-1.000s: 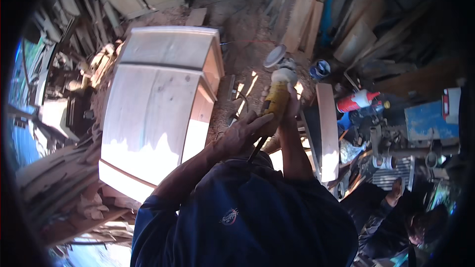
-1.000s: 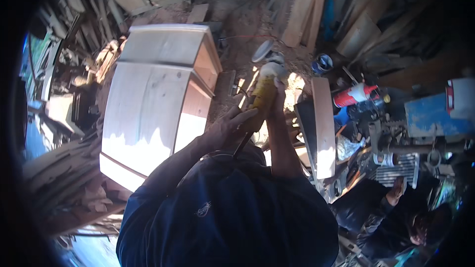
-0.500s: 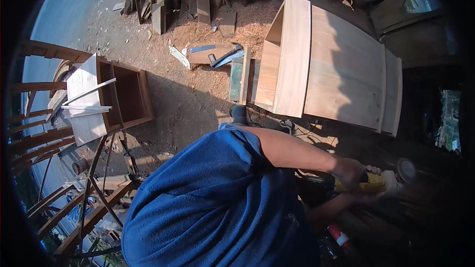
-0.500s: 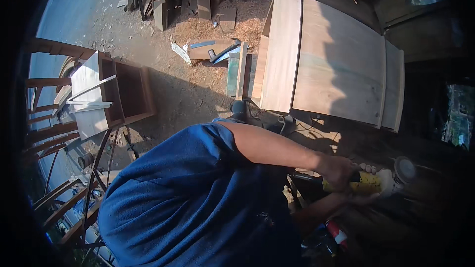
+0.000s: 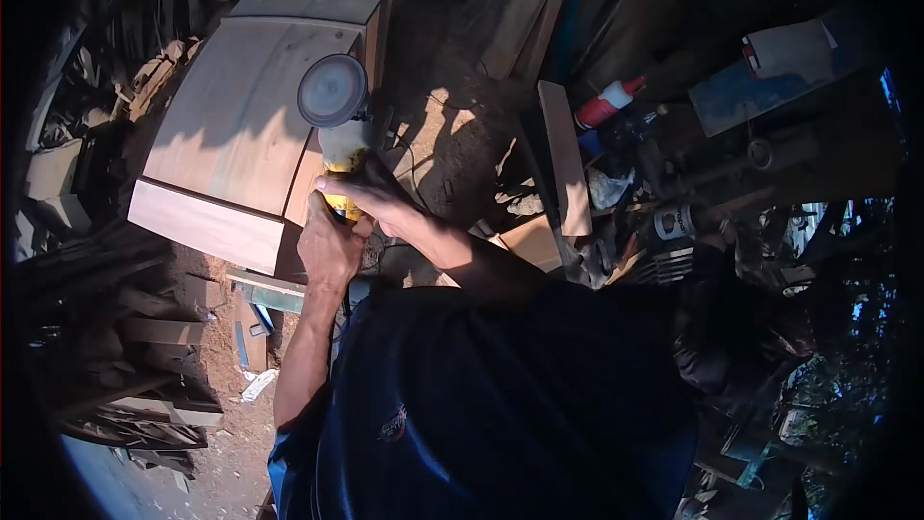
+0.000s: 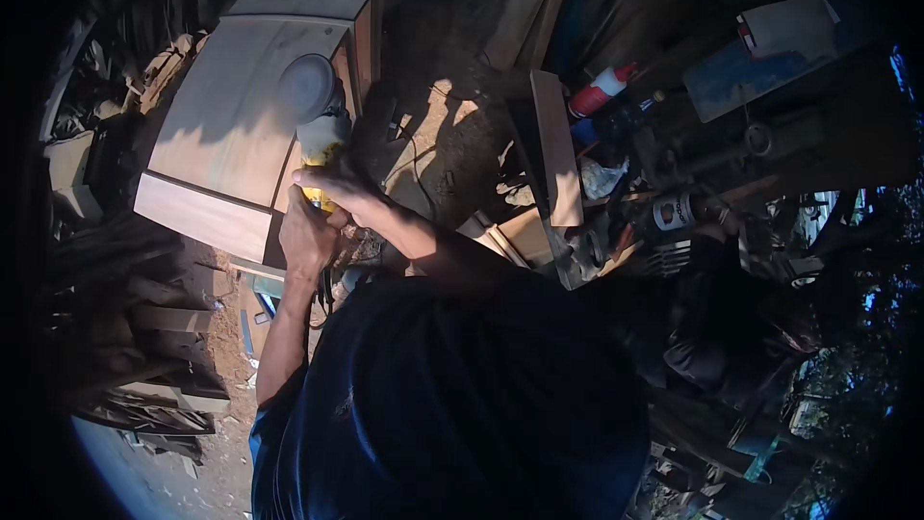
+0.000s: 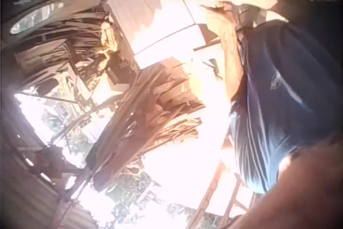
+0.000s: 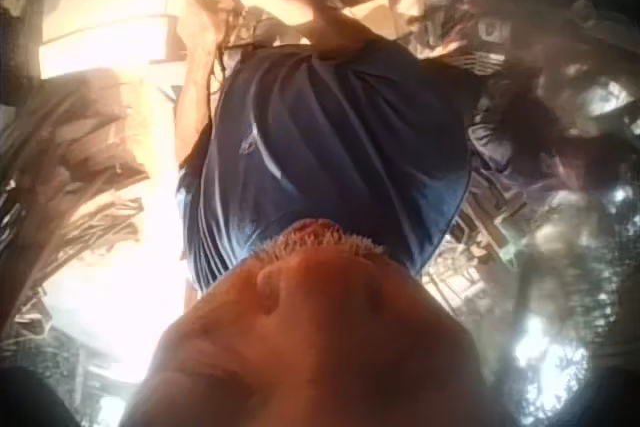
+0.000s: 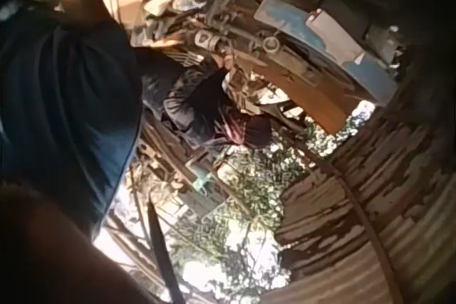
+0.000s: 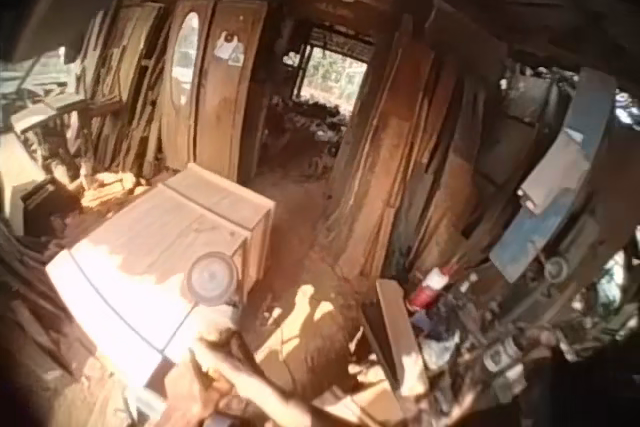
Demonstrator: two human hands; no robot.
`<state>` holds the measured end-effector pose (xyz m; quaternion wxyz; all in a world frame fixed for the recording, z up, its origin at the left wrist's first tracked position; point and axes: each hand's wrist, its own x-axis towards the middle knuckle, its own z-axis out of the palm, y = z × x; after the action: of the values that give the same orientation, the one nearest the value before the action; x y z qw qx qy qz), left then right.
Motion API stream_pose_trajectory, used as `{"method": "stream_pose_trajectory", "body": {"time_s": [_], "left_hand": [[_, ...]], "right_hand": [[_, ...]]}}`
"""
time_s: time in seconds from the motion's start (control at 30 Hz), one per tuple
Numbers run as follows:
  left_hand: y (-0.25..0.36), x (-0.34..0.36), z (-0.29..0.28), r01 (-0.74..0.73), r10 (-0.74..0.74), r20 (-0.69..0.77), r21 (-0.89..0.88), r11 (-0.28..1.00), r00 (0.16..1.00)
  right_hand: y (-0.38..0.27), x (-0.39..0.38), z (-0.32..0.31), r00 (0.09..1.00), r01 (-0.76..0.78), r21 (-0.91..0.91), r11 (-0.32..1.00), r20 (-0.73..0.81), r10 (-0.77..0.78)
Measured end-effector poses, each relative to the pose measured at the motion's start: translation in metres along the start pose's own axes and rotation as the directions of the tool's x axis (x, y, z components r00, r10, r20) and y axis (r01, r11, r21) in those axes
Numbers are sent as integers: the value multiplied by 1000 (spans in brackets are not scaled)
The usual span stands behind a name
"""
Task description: The person assembles a wooden box using a nail gun and hammer to join boards, then uses a power sander to smooth the surface, and carries the box to a different area.
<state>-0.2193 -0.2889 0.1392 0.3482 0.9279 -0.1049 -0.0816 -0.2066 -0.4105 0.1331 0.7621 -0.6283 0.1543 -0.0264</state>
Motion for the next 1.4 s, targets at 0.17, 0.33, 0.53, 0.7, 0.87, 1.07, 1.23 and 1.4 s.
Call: {"method": "stream_pose_trajectory", "body": {"time_s": [0.17,0.33,0.53,0.7,0.87,1.07,1.23,1.4], "left_hand": [[14,-53,58,-150,143,93,66,986,985],[26,-94,108,-218,212,375,-28,976,902],[61,-107,156,-325,500,391,-433,841,773],[85,-105,169,-358,724,275,-725,589,633],[58,-69,75,-563,758,343,-515,646,555],[-41,-6,-32,-299,309,-192,84,951,931],[-159,36,-48,-49,236,-458,384,922,857],[-241,72,-10,430,-172,-743,169,887,646]], "right_hand": [[83,-56,-55,1000,1,273,962,28,-9],[184,-76,-139,981,-94,-444,891,-196,6],[59,-120,-178,882,-71,-301,951,-465,-81],[25,-122,-240,895,-331,-776,536,-439,-82],[13,-157,-320,878,-275,-805,525,-433,-205],[-16,-158,-368,760,-480,-698,532,-633,-145],[7,-148,-418,759,-548,-704,451,-646,-86],[12,-147,-433,766,-538,-723,432,-634,-108]]}}
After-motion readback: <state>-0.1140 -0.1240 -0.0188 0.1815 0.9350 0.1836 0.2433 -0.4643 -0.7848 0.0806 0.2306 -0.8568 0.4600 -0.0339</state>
